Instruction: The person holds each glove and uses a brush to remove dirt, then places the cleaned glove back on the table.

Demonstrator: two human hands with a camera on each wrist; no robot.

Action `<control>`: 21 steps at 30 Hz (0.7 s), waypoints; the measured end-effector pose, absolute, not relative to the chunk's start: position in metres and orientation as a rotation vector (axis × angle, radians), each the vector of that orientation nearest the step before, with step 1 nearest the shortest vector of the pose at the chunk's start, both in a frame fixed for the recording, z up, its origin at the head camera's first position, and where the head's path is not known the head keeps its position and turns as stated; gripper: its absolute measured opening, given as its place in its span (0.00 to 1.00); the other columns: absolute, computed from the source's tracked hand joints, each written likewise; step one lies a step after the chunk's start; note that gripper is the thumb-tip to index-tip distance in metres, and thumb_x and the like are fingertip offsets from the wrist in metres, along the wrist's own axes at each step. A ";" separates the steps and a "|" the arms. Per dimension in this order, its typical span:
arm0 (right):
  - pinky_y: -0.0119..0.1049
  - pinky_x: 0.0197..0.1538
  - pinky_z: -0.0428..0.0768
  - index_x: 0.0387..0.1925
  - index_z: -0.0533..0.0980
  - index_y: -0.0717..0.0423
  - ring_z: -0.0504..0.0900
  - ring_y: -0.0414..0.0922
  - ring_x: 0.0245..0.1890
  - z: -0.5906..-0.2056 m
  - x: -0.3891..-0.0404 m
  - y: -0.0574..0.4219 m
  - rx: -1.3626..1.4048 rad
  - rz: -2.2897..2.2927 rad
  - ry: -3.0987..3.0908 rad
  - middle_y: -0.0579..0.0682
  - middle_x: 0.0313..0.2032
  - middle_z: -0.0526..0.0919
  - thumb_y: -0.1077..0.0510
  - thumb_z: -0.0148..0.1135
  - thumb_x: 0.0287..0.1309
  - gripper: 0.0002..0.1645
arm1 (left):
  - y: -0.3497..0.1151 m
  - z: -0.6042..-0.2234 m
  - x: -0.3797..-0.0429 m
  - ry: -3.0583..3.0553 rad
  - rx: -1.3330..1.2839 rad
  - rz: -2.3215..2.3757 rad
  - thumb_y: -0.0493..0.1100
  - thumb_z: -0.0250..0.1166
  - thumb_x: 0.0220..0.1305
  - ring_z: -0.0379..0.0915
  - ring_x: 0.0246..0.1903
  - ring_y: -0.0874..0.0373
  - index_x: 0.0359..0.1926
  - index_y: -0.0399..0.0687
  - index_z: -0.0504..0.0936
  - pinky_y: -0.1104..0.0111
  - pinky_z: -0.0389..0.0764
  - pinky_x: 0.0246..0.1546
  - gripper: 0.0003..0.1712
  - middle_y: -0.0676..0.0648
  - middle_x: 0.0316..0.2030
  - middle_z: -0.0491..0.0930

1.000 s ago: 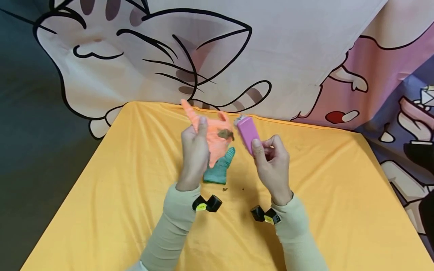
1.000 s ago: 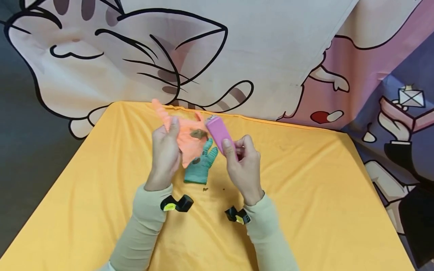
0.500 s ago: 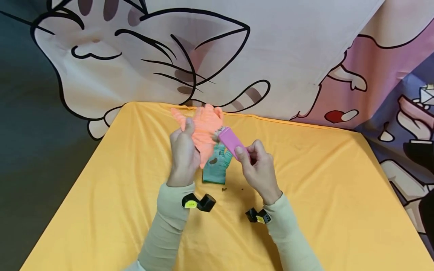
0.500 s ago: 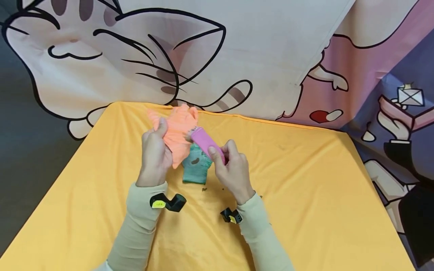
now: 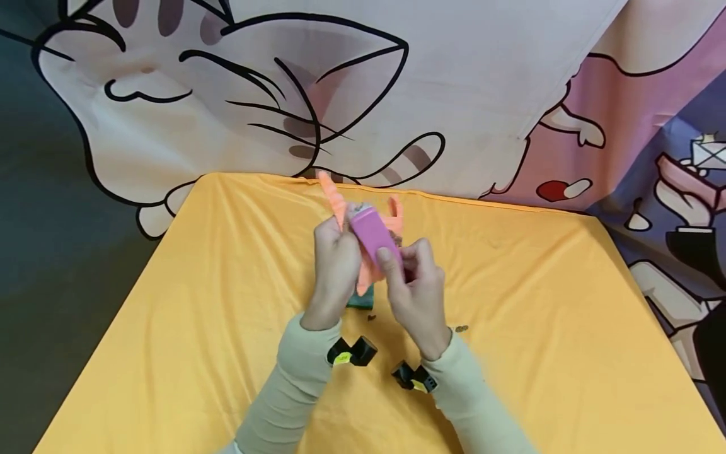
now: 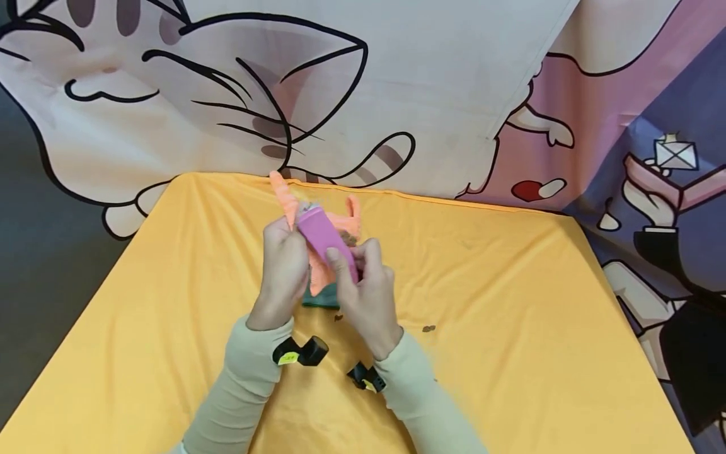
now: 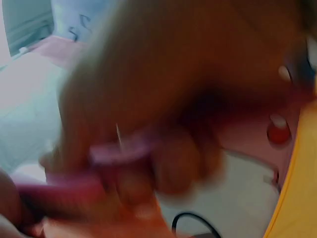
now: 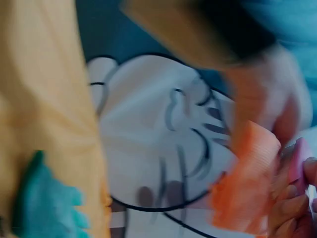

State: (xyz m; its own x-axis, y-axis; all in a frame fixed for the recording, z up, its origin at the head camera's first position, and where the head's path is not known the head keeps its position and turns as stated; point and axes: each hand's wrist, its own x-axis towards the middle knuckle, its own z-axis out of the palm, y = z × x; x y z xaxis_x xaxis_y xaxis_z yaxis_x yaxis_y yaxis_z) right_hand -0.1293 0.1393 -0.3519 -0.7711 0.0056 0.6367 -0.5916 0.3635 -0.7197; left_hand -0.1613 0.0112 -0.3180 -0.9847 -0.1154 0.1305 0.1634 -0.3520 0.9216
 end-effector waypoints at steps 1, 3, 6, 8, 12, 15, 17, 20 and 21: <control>0.25 0.10 0.60 0.29 0.66 0.62 0.63 0.35 0.08 -0.354 -0.129 0.138 0.509 1.399 -2.115 0.45 0.12 0.72 0.62 0.60 0.57 0.11 | 0.010 -0.318 -0.162 -1.631 -0.027 -2.521 0.48 0.48 0.70 0.74 0.21 0.56 0.31 0.32 0.77 0.68 0.79 0.25 0.23 0.41 0.24 0.78; 0.25 0.11 0.57 0.28 0.65 0.59 0.61 0.35 0.08 -0.360 -0.129 0.138 0.512 1.345 -2.182 0.44 0.11 0.71 0.61 0.60 0.57 0.12 | 0.005 -0.318 -0.164 -1.524 0.049 -2.619 0.48 0.48 0.69 0.70 0.20 0.59 0.27 0.34 0.74 0.71 0.77 0.26 0.22 0.45 0.21 0.72; 0.25 0.11 0.56 0.28 0.65 0.57 0.60 0.35 0.09 -0.364 -0.130 0.144 0.527 1.302 -2.228 0.43 0.12 0.70 0.60 0.61 0.57 0.12 | -0.004 -0.318 -0.167 -1.426 0.121 -2.690 0.47 0.48 0.69 0.62 0.17 0.61 0.20 0.36 0.68 0.75 0.69 0.23 0.23 0.49 0.19 0.63; 0.25 0.11 0.55 0.28 0.65 0.57 0.60 0.35 0.09 -0.365 -0.132 0.148 0.536 1.272 -2.233 0.42 0.12 0.69 0.59 0.61 0.57 0.13 | -0.009 -0.318 -0.169 -1.418 0.115 -2.715 0.47 0.47 0.69 0.67 0.23 0.59 0.26 0.31 0.72 0.74 0.72 0.29 0.23 0.47 0.23 0.66; 0.25 0.11 0.54 0.27 0.65 0.57 0.59 0.35 0.09 -0.367 -0.136 0.151 0.530 1.206 -2.225 0.42 0.12 0.67 0.57 0.61 0.57 0.14 | -0.016 -0.317 -0.173 -1.358 0.109 -2.757 0.46 0.45 0.70 0.73 0.45 0.54 0.50 0.25 0.70 0.67 0.76 0.47 0.24 0.39 0.43 0.74; 0.26 0.11 0.53 0.26 0.65 0.56 0.59 0.34 0.08 -0.369 -0.138 0.152 0.520 1.160 -2.226 0.41 0.11 0.65 0.55 0.62 0.57 0.15 | -0.019 -0.317 -0.175 -1.308 0.129 -2.733 0.45 0.46 0.70 0.72 0.50 0.53 0.53 0.25 0.69 0.66 0.75 0.49 0.24 0.37 0.48 0.74; 0.26 0.11 0.53 0.26 0.65 0.56 0.59 0.34 0.08 -0.371 -0.139 0.155 0.515 1.133 -2.231 0.41 0.11 0.65 0.55 0.62 0.56 0.15 | -0.021 -0.318 -0.175 -1.288 0.137 -2.698 0.46 0.47 0.70 0.74 0.48 0.53 0.52 0.27 0.72 0.65 0.77 0.47 0.24 0.37 0.47 0.76; 0.26 0.11 0.54 0.25 0.65 0.56 0.60 0.34 0.08 -0.372 -0.140 0.159 0.489 1.135 -2.238 0.41 0.10 0.65 0.55 0.63 0.55 0.16 | -0.021 -0.321 -0.176 -1.360 0.106 -2.512 0.45 0.50 0.69 0.79 0.36 0.54 0.44 0.28 0.77 0.68 0.79 0.39 0.21 0.40 0.35 0.80; 0.26 0.12 0.55 0.25 0.65 0.57 0.60 0.35 0.08 -0.371 -0.140 0.160 0.476 1.155 -2.233 0.42 0.10 0.66 0.56 0.63 0.55 0.16 | -0.021 -0.323 -0.176 -1.413 0.095 -2.422 0.45 0.50 0.68 0.78 0.29 0.56 0.38 0.28 0.78 0.70 0.79 0.35 0.21 0.42 0.28 0.80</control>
State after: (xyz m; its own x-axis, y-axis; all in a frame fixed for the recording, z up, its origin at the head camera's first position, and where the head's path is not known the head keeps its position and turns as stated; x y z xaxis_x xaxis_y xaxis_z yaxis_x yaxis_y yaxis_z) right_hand -0.1404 0.1602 -0.3712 -0.7713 -0.0494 0.6346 -0.5466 0.5623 -0.6205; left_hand -0.1764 -0.0210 -0.3226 -0.9417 -0.3180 0.1097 0.2520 -0.4509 0.8563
